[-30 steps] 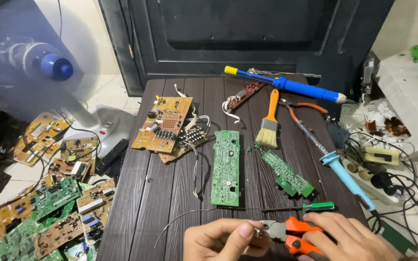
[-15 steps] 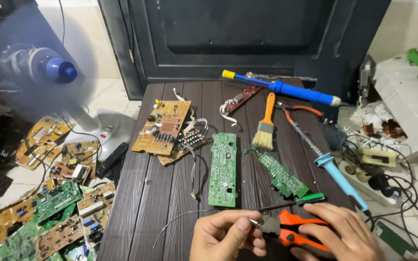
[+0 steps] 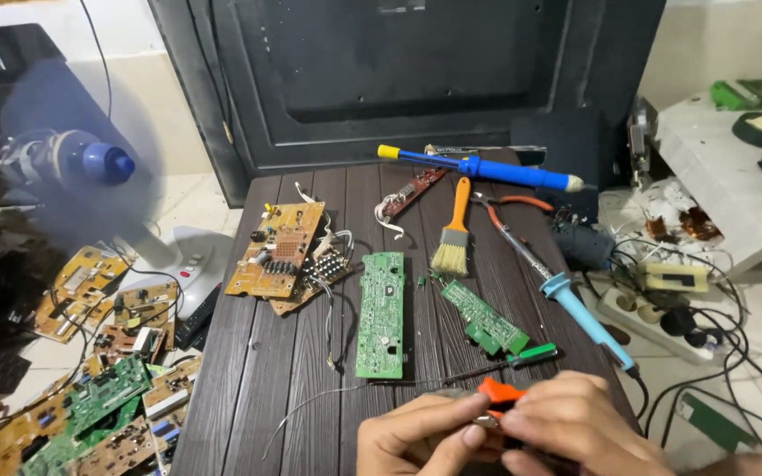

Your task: Using a soldering iron and pliers to remove electronic components from various circuit boards on a workbench.

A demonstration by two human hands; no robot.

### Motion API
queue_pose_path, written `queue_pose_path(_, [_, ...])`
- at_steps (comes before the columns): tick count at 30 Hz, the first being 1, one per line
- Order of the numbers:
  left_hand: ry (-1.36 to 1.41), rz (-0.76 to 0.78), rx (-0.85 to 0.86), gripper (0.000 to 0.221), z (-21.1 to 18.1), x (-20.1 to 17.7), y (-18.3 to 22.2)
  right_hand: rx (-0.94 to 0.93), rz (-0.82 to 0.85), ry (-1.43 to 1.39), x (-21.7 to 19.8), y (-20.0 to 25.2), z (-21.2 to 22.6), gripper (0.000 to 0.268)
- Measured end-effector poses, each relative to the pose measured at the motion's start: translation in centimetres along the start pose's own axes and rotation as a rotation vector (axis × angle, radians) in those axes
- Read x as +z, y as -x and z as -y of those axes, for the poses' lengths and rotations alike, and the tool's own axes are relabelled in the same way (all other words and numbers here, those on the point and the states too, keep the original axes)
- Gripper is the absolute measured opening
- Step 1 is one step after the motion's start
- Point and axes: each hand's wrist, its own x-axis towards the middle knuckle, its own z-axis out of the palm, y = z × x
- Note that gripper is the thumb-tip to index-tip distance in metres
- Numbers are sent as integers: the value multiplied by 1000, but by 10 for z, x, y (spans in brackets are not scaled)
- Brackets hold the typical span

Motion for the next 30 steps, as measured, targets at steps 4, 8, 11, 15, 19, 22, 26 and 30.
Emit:
queue_pose_path(4, [-43, -44, 17, 24, -6, 7, 9, 146, -179, -103, 10, -9, 24, 26])
queue_pose_path(8, [-225, -6, 160, 24, -13, 12, 13, 206, -187, -224, 12, -15, 29, 16])
queue_pose_path(11, [-155, -68, 80, 21, -10, 17, 19, 237, -238, -207, 14, -9, 34, 12])
queue_pose_path(15, [83, -81, 2, 23, -1, 13, 27, 165, -277, -98, 16, -11, 35, 17])
queue_pose_path(19, [23, -158, -91, 30, 5, -4, 28, 233, -272, -88, 11, 3, 21, 16])
queue_pose_path(22, [229, -151, -160, 26, 12, -20, 28, 149, -109, 180, 9, 26, -10, 43])
queue_pose_path(26, [303, -172, -222, 33, 16, -35, 18, 150, -20, 405, 25, 56, -45, 33])
queue_pose_path(30, [433, -172, -246, 35, 35, -39, 15, 121, 50, 518, 32, 72, -52, 30])
